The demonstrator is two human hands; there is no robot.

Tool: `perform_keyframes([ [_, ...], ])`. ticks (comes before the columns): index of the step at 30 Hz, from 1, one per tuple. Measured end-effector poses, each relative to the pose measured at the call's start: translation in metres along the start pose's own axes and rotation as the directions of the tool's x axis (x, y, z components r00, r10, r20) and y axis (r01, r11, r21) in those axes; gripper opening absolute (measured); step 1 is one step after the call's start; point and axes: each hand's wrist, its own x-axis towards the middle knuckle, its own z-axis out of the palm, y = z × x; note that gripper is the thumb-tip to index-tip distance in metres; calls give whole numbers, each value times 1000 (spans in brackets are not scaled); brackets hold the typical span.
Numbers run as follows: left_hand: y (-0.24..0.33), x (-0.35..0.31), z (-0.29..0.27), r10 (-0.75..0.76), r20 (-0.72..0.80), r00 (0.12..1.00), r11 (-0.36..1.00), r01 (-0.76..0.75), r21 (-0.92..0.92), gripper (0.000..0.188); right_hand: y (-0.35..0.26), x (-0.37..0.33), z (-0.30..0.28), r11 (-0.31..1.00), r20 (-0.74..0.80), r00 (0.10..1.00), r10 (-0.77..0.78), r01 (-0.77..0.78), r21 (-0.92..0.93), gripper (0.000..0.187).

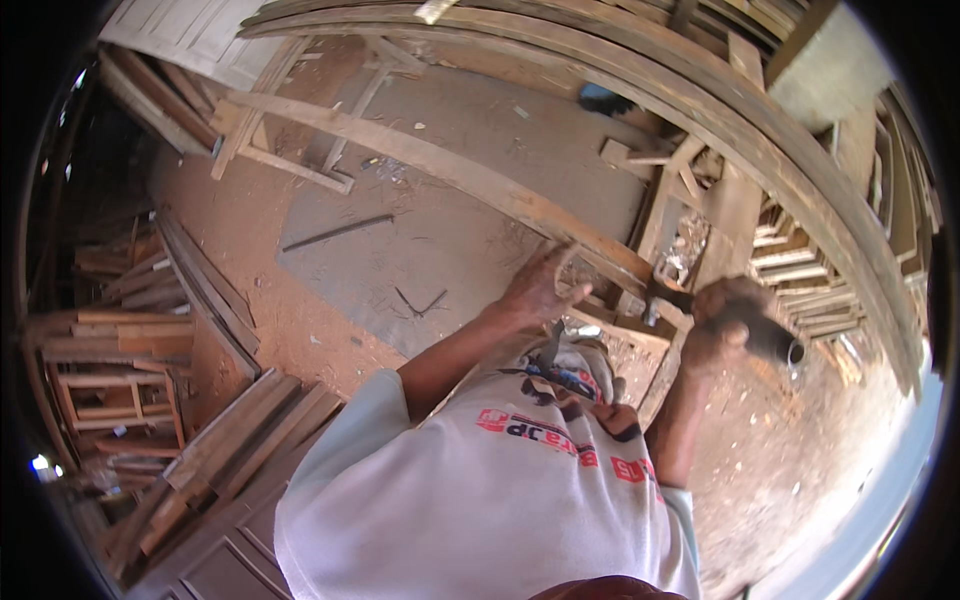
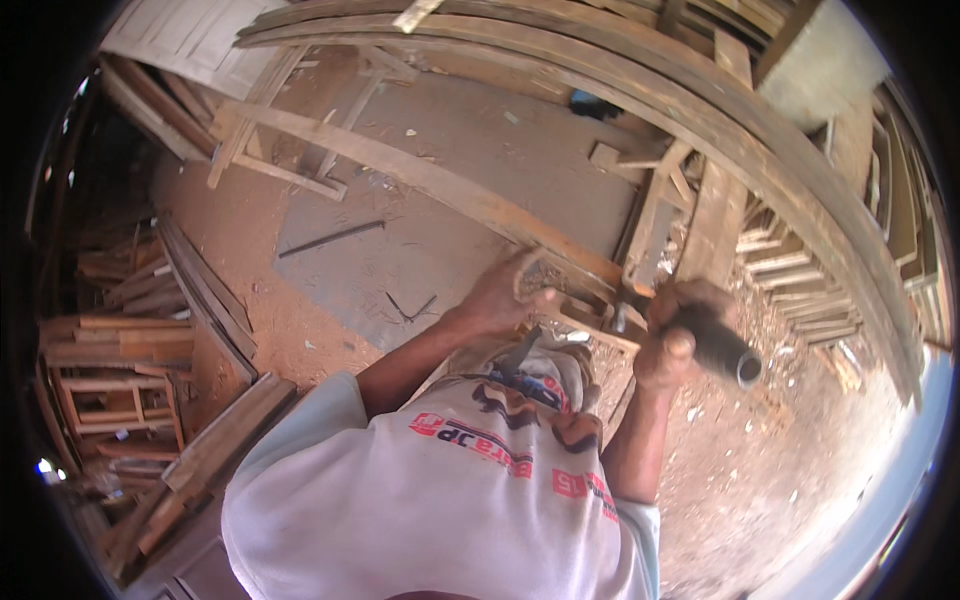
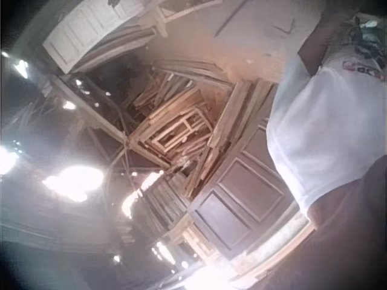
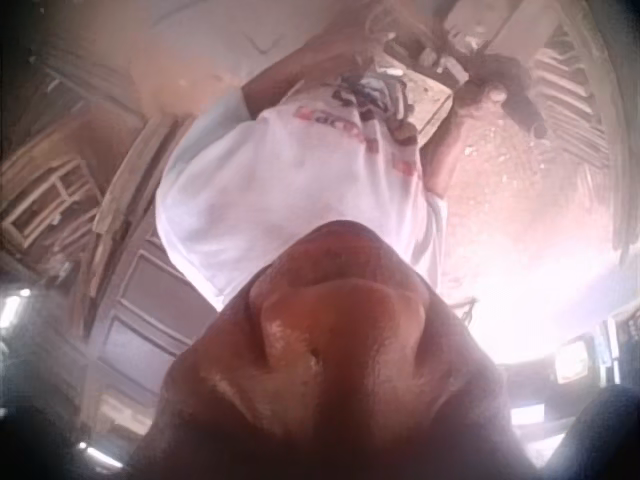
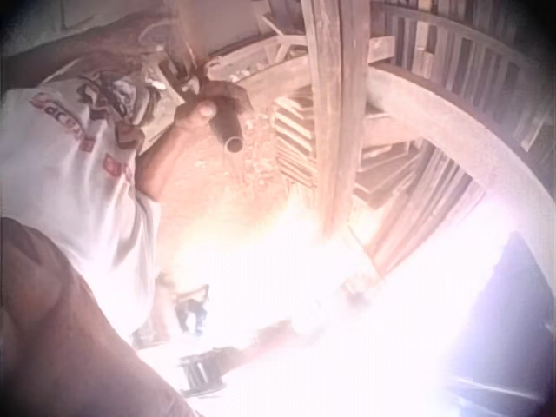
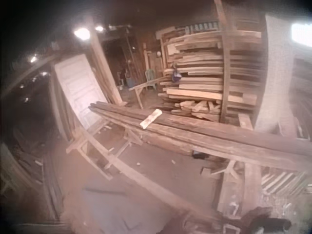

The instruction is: The person uses a hammer to repeatedly strike and break wooden planks on a workbench. They reposition the planks between strikes and discard broken pieces to the floor.

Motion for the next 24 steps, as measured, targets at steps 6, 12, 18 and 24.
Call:
perform_keyframes([
  [6, 11, -9, -20, -86, 216, 973, 983, 118, -138, 74, -1, 17, -11, 977, 70, 978, 196, -201, 72, 86],
  [12, 12, -20, -7, -39, 478, 878, 900, 239, -365, 74, 1, 1, -23, 964, -3, 986, 169, -164, 210, 74],
  [18, -8, 11, -17, 143, 529, 837, 792, 224, -568, 83, -6, -4, 31, 866, -3, 961, 276, -247, 436, 71],
  [24, -43, 29, -92, -92, 446, 890, 47, 451, -891, 63, 34, 1, 109, 685, 135, 961, 241, -267, 678, 82],
])
